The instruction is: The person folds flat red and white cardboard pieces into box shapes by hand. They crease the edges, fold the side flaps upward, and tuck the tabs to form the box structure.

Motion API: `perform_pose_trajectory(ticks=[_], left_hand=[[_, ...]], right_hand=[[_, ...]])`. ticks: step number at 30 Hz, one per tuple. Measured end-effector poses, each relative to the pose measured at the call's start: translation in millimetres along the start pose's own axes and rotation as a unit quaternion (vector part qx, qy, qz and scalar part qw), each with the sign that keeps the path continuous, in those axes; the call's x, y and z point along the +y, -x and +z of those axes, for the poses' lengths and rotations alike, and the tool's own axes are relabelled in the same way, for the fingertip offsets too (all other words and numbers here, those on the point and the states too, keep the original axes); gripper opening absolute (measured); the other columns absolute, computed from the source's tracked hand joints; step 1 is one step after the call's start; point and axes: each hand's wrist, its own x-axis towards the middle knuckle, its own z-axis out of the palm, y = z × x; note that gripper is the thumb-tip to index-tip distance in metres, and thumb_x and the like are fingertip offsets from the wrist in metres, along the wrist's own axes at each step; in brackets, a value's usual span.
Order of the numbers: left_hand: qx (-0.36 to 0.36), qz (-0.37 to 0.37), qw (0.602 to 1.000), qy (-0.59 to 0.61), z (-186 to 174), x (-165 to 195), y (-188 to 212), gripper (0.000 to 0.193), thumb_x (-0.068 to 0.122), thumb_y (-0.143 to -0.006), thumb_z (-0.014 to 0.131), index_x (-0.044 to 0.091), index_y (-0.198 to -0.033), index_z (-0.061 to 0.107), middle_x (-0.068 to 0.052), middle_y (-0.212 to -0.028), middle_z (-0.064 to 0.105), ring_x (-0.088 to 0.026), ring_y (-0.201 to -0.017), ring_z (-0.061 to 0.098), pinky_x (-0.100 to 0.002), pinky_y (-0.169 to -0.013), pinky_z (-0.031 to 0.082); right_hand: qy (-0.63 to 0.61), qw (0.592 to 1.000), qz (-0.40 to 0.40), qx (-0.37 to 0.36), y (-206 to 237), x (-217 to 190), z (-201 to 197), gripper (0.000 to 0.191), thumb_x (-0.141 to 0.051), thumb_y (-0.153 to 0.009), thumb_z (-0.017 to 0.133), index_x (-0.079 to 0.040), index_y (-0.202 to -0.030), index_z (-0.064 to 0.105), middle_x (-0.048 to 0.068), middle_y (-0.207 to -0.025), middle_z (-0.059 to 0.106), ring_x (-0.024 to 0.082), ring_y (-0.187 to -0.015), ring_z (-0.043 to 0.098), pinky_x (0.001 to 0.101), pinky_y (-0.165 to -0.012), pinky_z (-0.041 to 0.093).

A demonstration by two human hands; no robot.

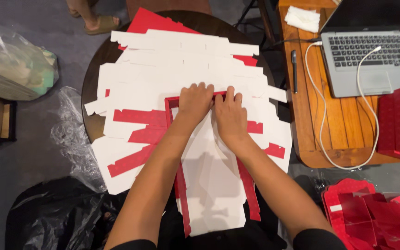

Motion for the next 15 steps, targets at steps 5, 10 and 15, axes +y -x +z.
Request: perform_pose_trajectory(ticks=[5, 10, 15], left_hand=[[-0.015, -0.013, 0.999, 0.026, -6.9, 1.9, 0.1, 0.043, 0.045, -0.074, 0.084, 0.009, -0.085, 0.064, -0.007, -0.078, 0.065, -0.028, -0.073, 0.067, -0.045, -0.056, 0.050], [-0.035, -0.019, 0.999, 0.017, -10.2, 2.8, -0.3, 0.037, 0.042, -0.078, 0.083, 0.011, -0.085, 0.063, -0.005, -0.079, 0.064, -0.025, -0.073, 0.066, -0.042, -0.057, 0.049], [-0.058, -0.012, 0.998, -0.004, -6.0, 0.6, -0.1, 0.026, 0.030, -0.080, 0.080, 0.011, -0.083, 0.062, -0.005, -0.078, 0.064, -0.024, -0.072, 0.066, -0.041, -0.057, 0.049]], right_hand=[[-0.027, 0.998, 0.040, -0.029, 2.2, 4.9, -0.4, 0.012, -0.005, -0.082, 0.069, 0.001, -0.091, 0.063, 0.020, -0.108, 0.050, 0.038, -0.088, 0.059, 0.0409, -0.042, 0.055], [-0.022, 0.997, 0.052, -0.055, 3.0, 1.4, 8.4, 0.018, 0.001, -0.078, 0.069, 0.001, -0.095, 0.062, 0.020, -0.110, 0.050, 0.036, -0.089, 0.060, 0.0384, -0.044, 0.056], [0.006, 0.997, 0.063, -0.049, 2.5, -10.1, 13.1, 0.018, 0.001, -0.077, 0.071, 0.001, -0.093, 0.062, 0.022, -0.116, 0.052, 0.036, -0.090, 0.063, 0.0357, -0.041, 0.055]])
